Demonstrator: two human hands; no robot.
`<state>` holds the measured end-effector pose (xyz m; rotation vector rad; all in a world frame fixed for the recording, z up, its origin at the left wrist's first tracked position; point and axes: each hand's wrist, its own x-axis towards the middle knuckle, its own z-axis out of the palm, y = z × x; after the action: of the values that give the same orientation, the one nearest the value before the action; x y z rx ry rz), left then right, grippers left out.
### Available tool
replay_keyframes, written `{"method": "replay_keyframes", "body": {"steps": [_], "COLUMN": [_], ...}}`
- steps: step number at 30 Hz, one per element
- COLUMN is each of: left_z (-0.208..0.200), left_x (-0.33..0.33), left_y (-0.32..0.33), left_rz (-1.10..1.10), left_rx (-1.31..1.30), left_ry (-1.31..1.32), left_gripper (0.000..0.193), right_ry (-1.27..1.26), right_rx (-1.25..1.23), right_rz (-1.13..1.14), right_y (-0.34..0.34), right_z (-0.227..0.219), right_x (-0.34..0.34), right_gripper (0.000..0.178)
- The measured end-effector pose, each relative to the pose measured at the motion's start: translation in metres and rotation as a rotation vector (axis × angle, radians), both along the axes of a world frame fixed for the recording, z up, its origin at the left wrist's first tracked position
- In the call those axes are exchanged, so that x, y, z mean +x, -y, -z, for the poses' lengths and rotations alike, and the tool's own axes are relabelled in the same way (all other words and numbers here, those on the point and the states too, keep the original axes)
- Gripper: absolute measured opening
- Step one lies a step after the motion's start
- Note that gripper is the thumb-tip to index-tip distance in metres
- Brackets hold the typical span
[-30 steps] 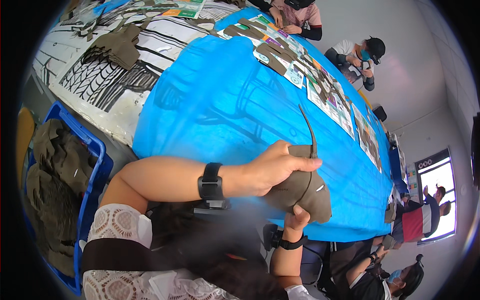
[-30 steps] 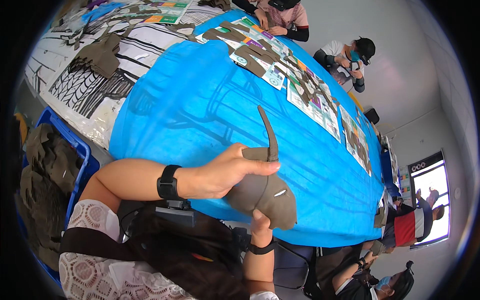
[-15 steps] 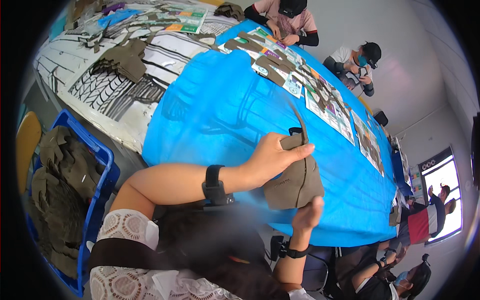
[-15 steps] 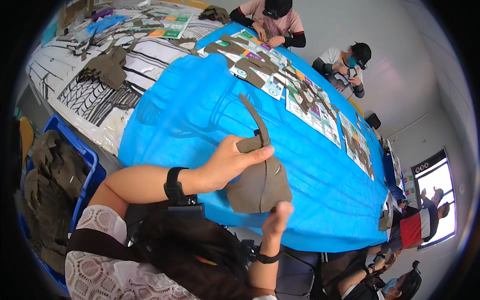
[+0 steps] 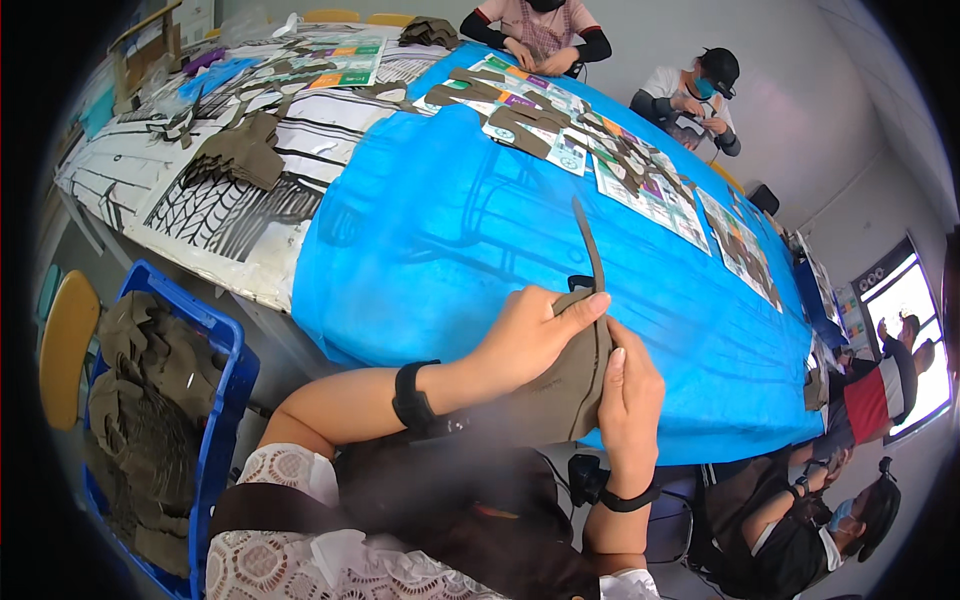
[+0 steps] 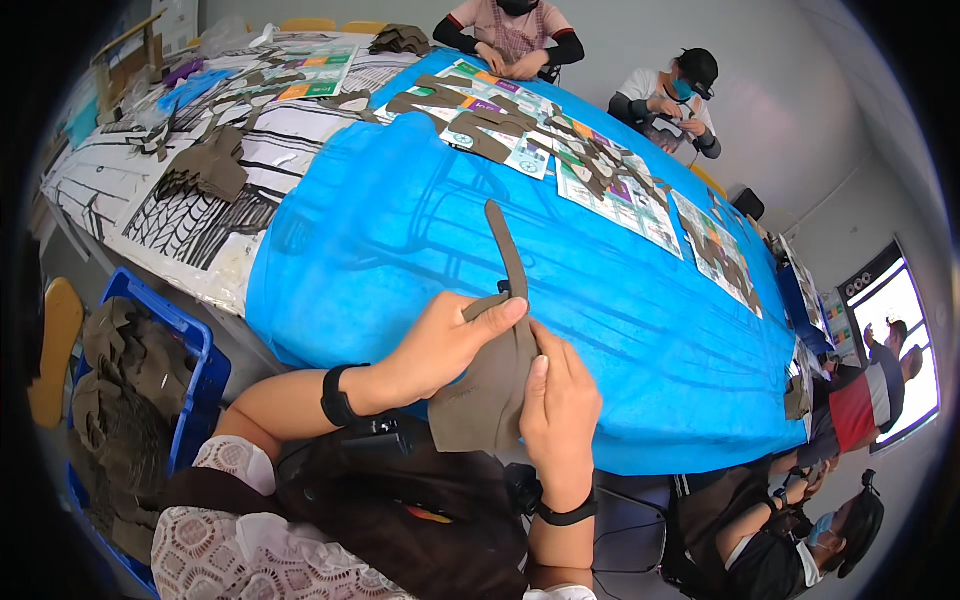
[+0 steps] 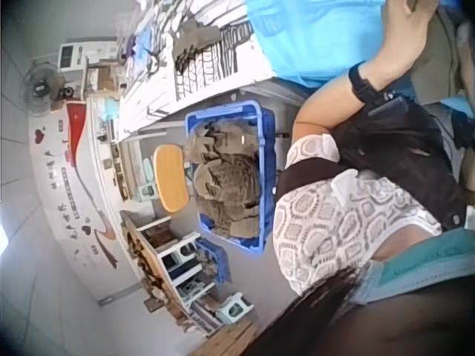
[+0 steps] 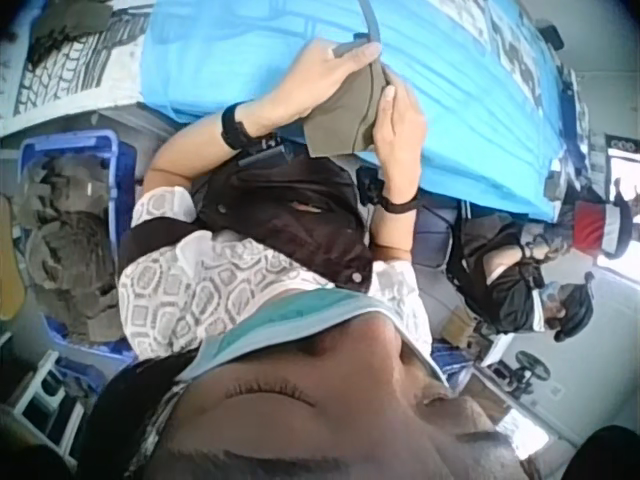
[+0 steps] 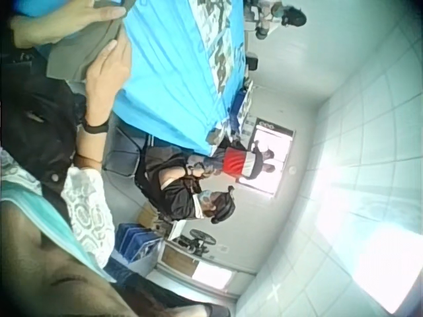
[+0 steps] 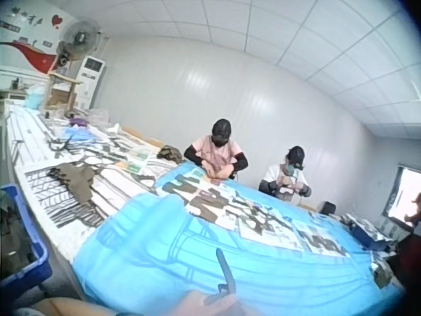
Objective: Manually aligning and assembling gray fabric shoe upper components at a factory table.
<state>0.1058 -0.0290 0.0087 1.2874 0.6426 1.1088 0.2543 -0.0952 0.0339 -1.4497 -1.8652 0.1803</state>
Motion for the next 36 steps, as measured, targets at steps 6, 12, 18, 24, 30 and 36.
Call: {"method": "replay_keyframes", "body": {"steps": [6,12,18,24,30,36], "left_z": [-0.01,-0.009,0.004,-0.006,-0.006,0.014], "left_x": [-0.007,-0.001,0.001,-0.008,-0.006,0.0], "left_y": [0.019,0.025,0.033,0.035,0.033,0.043], "left_rz": [-0.103,-0.109,-0.008,0.042,0.357,0.266], "left_rx": [0.098,0.068,-0.146,-0.095,-0.202,-0.014], "left_ry": [-0.142,-0.138,0.059,0.046,0.17,-0.159], "left_gripper": [0.049,0.049,0.041,0.044,0.042,0.03], "right_ry": [-0.297,-0.028,0.304,0.188,-0.015,0.18], "right_rx": [-0.021,0.062,0.216,0.382,0.514,0.592], "right_rz": [-0.137,0.013,0.098,0.053,0.09,0.229], "right_y": [0.009,0.017,0.019,0.011,0.008,0.006], "right_z": [0.012,0.014,0.016,0.037,0.039,0.034], "right_x": [-0.001,-0.008,-0.019,-0.013,0.004,0.012], "right_gripper": [0.042,0.039,0.039,0.041,0.047,0.038]}}
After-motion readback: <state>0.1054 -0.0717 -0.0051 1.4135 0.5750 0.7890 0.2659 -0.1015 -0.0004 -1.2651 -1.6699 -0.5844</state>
